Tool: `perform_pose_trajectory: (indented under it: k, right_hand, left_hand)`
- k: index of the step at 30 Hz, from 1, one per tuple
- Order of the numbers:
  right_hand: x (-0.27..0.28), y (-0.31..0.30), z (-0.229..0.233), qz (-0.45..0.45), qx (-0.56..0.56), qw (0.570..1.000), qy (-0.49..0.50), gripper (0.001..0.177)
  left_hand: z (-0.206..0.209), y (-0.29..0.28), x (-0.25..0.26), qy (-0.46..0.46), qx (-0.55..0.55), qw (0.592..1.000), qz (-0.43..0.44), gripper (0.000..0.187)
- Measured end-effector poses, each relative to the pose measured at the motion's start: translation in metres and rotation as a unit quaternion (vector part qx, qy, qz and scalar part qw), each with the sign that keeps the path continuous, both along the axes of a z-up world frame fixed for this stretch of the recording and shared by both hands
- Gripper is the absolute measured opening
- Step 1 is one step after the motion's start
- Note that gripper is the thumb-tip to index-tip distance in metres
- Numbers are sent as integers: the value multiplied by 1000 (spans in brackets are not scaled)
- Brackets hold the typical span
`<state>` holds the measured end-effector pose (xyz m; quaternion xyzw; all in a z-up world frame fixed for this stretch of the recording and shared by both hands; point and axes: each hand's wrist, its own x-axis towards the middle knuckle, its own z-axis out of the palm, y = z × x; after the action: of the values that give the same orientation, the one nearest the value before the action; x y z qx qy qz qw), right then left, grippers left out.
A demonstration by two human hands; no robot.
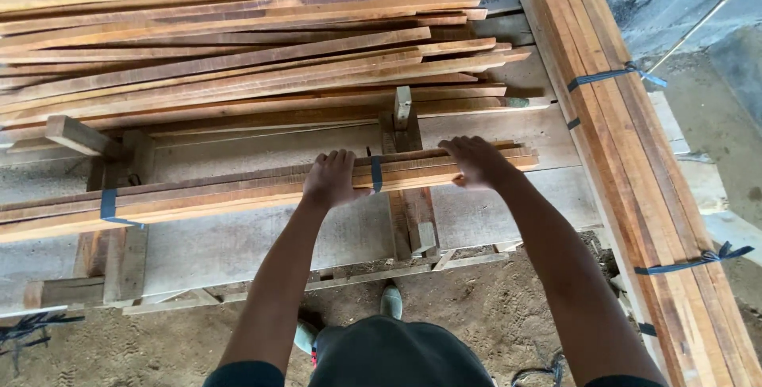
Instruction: Bundling several thin wood strips together using plastic straps.
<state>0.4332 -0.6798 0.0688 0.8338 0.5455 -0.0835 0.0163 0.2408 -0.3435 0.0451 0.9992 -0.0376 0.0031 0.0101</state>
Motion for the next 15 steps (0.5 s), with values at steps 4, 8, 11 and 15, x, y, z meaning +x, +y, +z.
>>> perform_pose_trajectory:
  k: [4, 8, 11, 15]
  right_hand:
    - [1, -13, -4, -24, -34, 996, -77, 99]
    - [12, -13, -28, -36, -60, 991, -112, 97]
    - [8, -10, -19, -32, -63, 992, -107, 93]
    - [5, -10, -12, -30, -50, 992, -116, 92]
  left_hand:
    - [6, -3, 0, 30, -20, 999, 7, 86]
    - [11, -5, 1, 77, -9, 997, 24, 88]
    - [-1, -4, 2, 52, 3, 998, 23, 90]
    - [-1, -4, 2, 39, -4, 999, 25, 88]
